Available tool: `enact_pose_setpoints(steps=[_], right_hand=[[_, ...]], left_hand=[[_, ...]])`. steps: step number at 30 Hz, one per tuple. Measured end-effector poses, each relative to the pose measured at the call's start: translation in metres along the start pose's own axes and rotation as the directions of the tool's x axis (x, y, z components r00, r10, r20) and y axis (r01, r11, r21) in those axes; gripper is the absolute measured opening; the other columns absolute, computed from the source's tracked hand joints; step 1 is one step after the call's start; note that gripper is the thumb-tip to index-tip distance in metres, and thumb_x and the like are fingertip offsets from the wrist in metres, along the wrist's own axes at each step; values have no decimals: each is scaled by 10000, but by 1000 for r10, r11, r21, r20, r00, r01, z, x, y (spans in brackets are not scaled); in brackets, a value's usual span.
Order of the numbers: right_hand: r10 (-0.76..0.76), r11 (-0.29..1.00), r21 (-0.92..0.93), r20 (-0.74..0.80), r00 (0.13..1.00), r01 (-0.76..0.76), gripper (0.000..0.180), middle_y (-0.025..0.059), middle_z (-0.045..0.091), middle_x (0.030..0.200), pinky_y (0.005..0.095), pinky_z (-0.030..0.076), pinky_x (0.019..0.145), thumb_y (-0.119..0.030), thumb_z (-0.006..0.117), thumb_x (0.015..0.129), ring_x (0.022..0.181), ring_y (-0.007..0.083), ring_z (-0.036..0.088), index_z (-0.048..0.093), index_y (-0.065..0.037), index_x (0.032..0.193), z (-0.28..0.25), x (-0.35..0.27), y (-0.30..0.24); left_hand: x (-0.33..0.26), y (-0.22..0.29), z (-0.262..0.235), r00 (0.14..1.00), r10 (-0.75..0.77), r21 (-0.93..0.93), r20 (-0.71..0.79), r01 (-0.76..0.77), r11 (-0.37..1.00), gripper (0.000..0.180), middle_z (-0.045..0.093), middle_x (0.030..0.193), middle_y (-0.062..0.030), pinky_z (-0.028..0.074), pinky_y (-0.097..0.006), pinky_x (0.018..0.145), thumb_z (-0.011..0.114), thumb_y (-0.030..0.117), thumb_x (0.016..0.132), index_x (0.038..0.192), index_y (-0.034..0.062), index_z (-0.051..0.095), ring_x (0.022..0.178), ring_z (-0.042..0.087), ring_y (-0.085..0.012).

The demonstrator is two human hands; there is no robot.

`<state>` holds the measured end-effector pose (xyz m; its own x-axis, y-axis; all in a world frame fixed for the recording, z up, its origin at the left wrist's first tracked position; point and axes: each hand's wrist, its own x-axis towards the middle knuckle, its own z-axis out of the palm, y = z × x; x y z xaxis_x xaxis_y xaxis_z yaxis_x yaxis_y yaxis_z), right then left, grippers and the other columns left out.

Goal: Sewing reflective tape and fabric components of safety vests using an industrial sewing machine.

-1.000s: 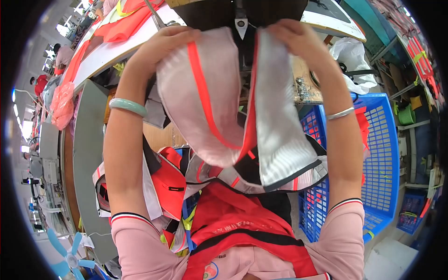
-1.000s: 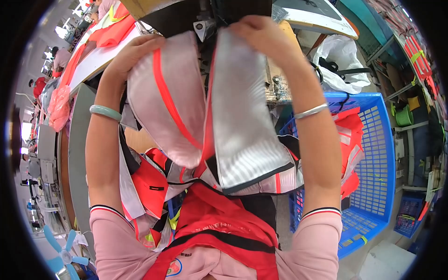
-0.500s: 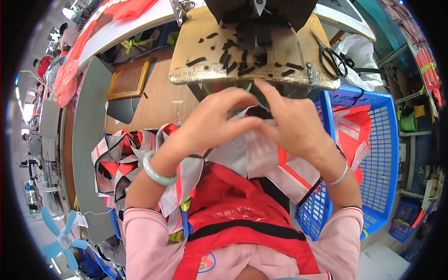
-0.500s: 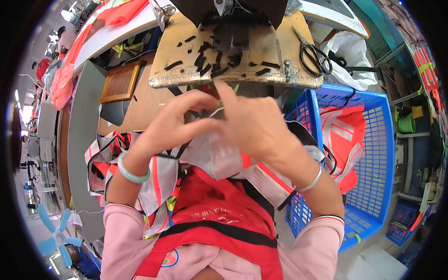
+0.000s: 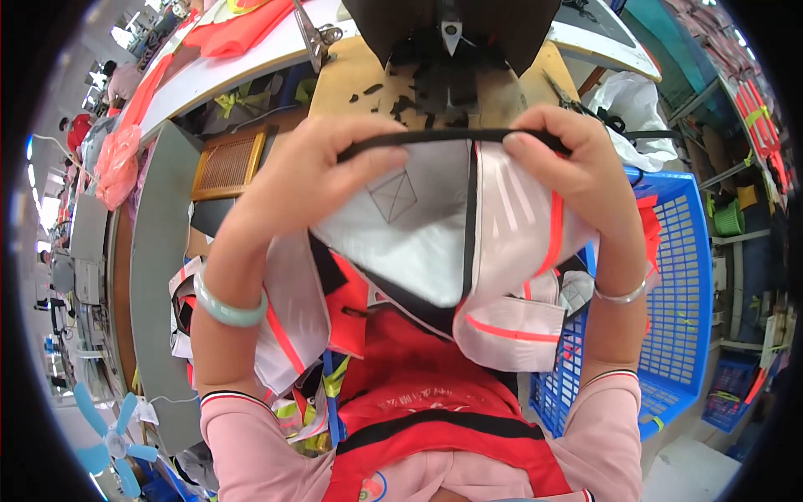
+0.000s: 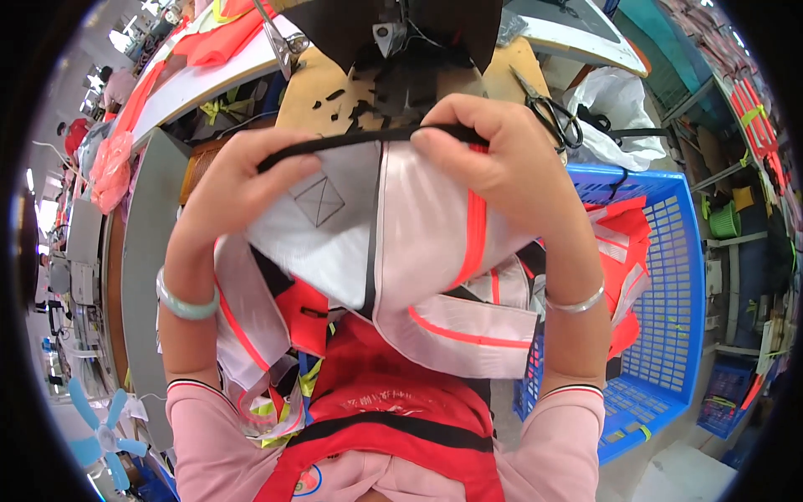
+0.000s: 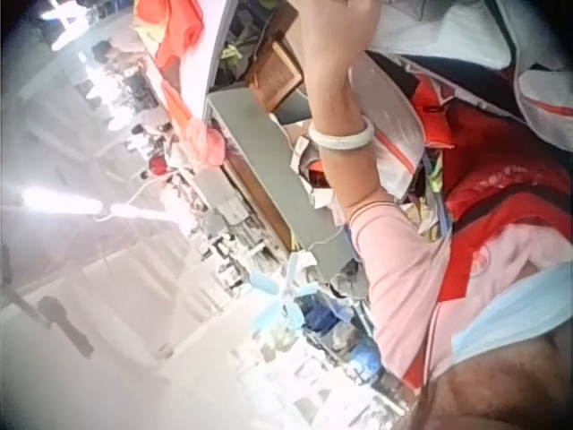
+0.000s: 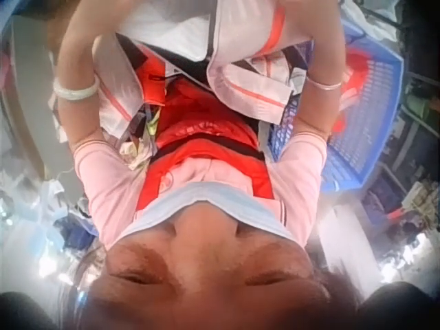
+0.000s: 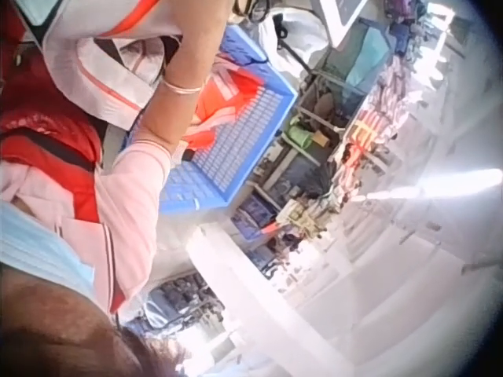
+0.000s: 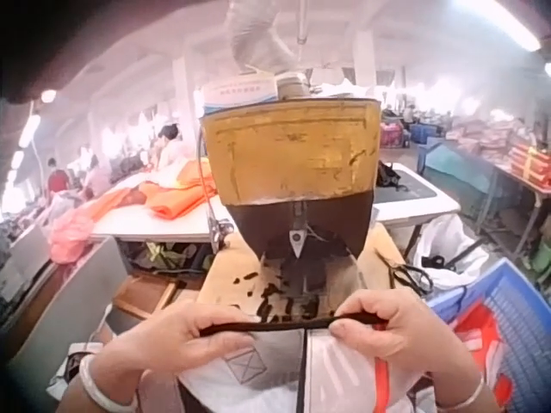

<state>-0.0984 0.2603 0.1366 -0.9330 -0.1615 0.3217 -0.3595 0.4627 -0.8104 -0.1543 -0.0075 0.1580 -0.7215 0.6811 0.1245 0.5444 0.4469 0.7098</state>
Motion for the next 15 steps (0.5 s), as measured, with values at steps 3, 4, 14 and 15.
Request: enact_pose_setpoints(steps=[3, 4, 14, 15], right_hand=[[57, 997, 60, -7, 998, -57, 240, 17, 594, 713, 237, 430, 628, -210, 633, 856, 669, 72, 505, 639, 27, 896, 5, 27, 28], [113, 988, 100, 17, 993, -115, 244, 12, 603, 730, 238, 435, 641, -220, 634, 858, 684, 71, 514, 645, 20, 896, 7, 36, 36], [337, 892, 288, 92, 937, -349, 295, 30, 658, 845, 222, 486, 693, -271, 674, 840, 742, 91, 614, 671, -13, 983, 3, 82, 60], [346, 880, 315, 88, 934, -355, 299, 33, 661, 845, 222, 489, 699, -272, 675, 841, 750, 95, 621, 672, -12, 989, 2, 84, 58]], left_hand=[[36, -24, -10, 993, -90, 6, 80, 90, 996, 350, 668, 856, -98, 460, -264, 745, 640, 276, 859, 1047, -19, 647, 781, 577, -121], [45, -32, -11, 993, -84, 8, 80, 84, 996, 350, 668, 856, -98, 460, -264, 745, 640, 276, 859, 1047, -19, 647, 781, 577, -121], [97, -78, -25, 964, -239, -34, 119, 244, 969, 560, 663, 1036, -107, 448, -259, 876, 641, 400, 852, 1199, -37, 589, 965, 607, -168], [99, -77, -26, 963, -239, -35, 121, 245, 969, 560, 663, 1036, -107, 448, -259, 876, 641, 400, 852, 1199, -37, 589, 965, 607, -168]])
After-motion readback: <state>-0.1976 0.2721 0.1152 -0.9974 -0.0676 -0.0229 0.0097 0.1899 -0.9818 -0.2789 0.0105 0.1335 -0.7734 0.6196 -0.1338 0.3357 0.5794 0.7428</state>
